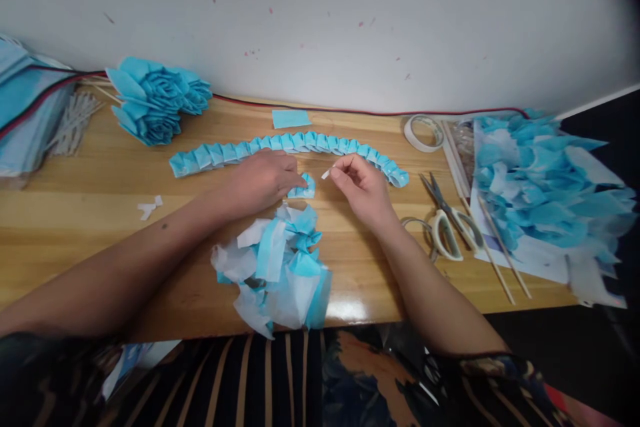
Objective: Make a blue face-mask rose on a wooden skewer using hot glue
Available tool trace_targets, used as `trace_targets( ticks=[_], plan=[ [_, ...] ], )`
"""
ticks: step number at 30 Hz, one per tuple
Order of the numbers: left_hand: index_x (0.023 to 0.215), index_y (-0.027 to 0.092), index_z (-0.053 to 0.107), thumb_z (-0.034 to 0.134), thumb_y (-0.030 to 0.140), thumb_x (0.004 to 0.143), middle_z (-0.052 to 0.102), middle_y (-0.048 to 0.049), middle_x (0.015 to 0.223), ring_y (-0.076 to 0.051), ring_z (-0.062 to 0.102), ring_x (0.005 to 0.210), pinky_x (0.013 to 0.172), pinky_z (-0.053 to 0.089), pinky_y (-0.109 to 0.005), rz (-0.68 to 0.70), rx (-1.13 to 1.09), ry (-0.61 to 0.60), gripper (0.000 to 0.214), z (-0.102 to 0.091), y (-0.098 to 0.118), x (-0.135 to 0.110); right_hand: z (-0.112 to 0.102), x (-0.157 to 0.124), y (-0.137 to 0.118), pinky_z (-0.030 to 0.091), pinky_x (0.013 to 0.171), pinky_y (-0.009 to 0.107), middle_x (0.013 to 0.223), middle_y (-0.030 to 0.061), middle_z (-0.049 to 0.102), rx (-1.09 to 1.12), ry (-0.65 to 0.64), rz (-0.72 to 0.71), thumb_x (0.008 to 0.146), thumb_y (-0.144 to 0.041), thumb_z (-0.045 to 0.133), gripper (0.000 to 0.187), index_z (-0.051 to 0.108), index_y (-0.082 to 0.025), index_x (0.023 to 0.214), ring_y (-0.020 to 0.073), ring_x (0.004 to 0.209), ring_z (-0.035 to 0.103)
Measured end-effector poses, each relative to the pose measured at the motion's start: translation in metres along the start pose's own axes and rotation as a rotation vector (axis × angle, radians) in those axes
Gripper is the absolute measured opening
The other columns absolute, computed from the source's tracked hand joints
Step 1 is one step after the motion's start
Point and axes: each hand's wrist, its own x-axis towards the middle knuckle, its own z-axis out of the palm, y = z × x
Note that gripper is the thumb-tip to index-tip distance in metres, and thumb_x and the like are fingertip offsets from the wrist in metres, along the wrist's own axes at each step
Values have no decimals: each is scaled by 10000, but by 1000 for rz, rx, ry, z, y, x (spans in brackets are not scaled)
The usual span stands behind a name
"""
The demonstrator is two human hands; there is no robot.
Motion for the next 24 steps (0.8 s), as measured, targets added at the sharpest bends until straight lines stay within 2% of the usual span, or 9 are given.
trace_targets(
  ticks=[7,15,24],
  plan=[
    [1008,244,801,530,229,1030,710,-41,836,-186,626,784,687,429,-300,-2,-3,10,272,0,-1,-1,1,0,-3,463,821,355,861,29,695,-155,-168,-115,959,-342,598,182,606,-229,816,198,856,616],
    [976,258,804,536,245,1030,702,-37,826,-185,622,778,680,420,-305,-14,-6,18,274,0,0,-1,9,1,4,478,939,408,974,56,745,-189,-164,-174,952,-346,610,196,636,-237,791,237,994,661],
    [957,259,812,548,239,1019,703,-40,820,-190,621,784,696,417,-302,-38,-23,15,271,0,0,-2,13,1,7,466,886,392,947,56,744,-251,-144,-209,946,-287,624,156,648,-234,802,238,963,662]
  ],
)
